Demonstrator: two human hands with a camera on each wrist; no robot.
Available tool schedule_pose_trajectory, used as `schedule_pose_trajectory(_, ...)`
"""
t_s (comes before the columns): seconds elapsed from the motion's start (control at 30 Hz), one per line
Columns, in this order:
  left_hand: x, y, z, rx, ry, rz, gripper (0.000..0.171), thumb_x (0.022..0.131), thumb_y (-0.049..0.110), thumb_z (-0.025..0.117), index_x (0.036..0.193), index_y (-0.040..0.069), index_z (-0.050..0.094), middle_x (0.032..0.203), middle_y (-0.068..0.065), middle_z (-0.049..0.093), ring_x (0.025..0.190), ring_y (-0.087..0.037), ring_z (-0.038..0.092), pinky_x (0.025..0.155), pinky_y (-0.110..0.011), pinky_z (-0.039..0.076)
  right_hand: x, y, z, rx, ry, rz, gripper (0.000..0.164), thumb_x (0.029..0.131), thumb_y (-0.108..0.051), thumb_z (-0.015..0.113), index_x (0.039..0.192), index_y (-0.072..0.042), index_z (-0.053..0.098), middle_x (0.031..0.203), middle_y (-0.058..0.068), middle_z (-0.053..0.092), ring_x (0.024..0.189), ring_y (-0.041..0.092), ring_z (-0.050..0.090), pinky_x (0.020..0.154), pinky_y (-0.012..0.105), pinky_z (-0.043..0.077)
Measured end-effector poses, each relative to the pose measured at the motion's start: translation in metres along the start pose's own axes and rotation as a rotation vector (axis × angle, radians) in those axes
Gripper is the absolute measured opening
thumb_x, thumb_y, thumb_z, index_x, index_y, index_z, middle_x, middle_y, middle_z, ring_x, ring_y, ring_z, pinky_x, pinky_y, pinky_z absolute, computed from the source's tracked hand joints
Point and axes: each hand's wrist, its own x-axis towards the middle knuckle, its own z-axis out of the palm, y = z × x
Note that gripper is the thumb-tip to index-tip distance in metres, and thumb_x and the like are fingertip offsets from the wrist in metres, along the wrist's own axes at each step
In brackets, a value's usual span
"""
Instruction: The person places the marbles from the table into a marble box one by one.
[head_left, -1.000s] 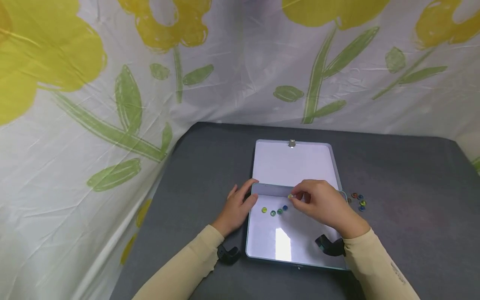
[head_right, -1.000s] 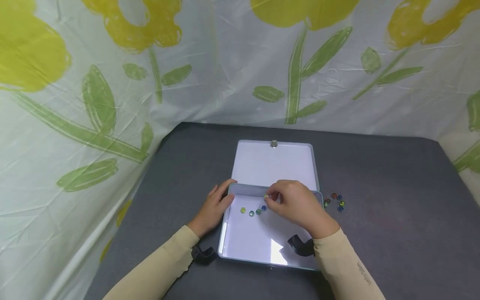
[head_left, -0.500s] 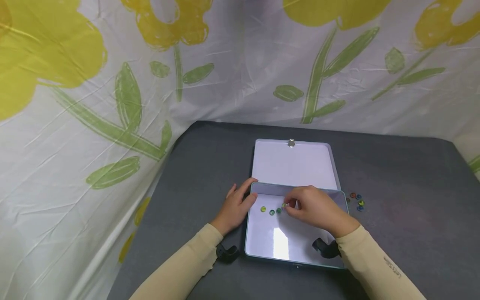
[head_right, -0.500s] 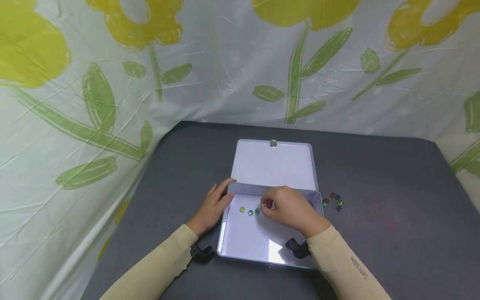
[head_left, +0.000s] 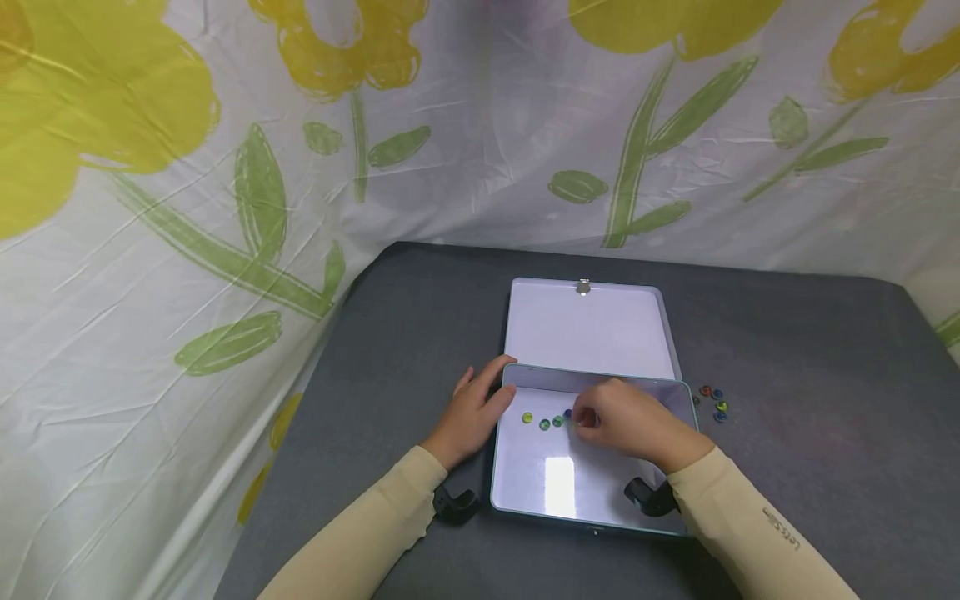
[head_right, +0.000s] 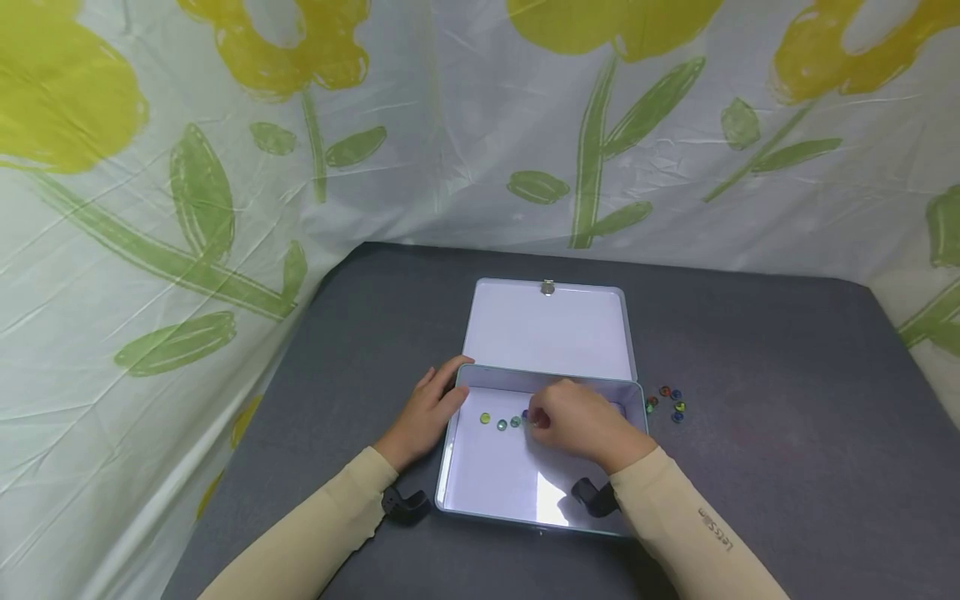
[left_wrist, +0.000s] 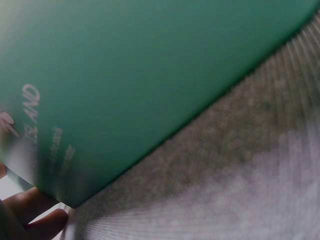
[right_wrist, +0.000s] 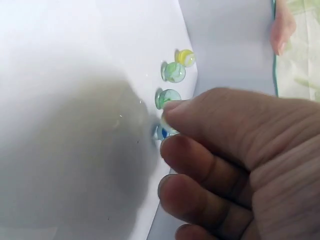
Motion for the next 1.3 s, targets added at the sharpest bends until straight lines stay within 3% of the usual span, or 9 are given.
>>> schedule_pose_trajectory(0.3,0.000,0.003,-0.001,-0.002,0.010,-0.003,0.048,0.109,0.032,0.045,0.154,0.017,0.048,0.145,-0.005,0.064,0.149,-0.022,0.047,0.130,-0.056,0.005,0.000,0.003,0.000,-0.022,-0.058,0.041,0.008,0.084,-0.006,0.084,0.088,-0.011,0.080,0.078,-0.008,0.072,0.070,0.004,0.058,0.068,0.028,0.056)
schedule_pose_trajectory(0.73,0.001,0.004,-0.001,-0.007,0.022,0.005,0.047,0.109,0.034,0.045,0.154,0.018,0.048,0.146,-0.005,0.064,0.149,-0.023,0.047,0.129,-0.058,0.005,0.001,0.002,-0.004,-0.040,-0.065,0.029,0.009,0.084,-0.004,0.083,0.087,-0.012,0.080,0.078,-0.008,0.072,0.069,0.004,0.058,0.067,0.027,0.056)
schedule_pose_trajectory(0.93,0.002,0.004,-0.002,-0.004,0.020,-0.001,0.048,0.110,0.034,0.044,0.154,0.017,0.048,0.147,-0.005,0.063,0.149,-0.022,0.046,0.130,-0.056,0.004,0.001,0.001,-0.006,-0.001,-0.039,0.020,0.007,0.084,-0.006,0.083,0.089,-0.010,0.080,0.077,-0.008,0.070,0.069,0.004,0.056,0.066,0.026,0.054)
schedule_pose_trajectory(1.3,-0.001,0.000,0.001,-0.018,0.010,-0.014,0.047,0.110,0.033,0.045,0.155,0.018,0.048,0.147,-0.004,0.063,0.149,-0.023,0.046,0.130,-0.057,0.004,-0.004,0.001,-0.017,0.181,0.015,-0.015,0.009,0.093,-0.014,0.080,0.084,-0.012,0.079,0.075,-0.011,0.069,0.062,0.004,0.053,0.055,0.023,0.047)
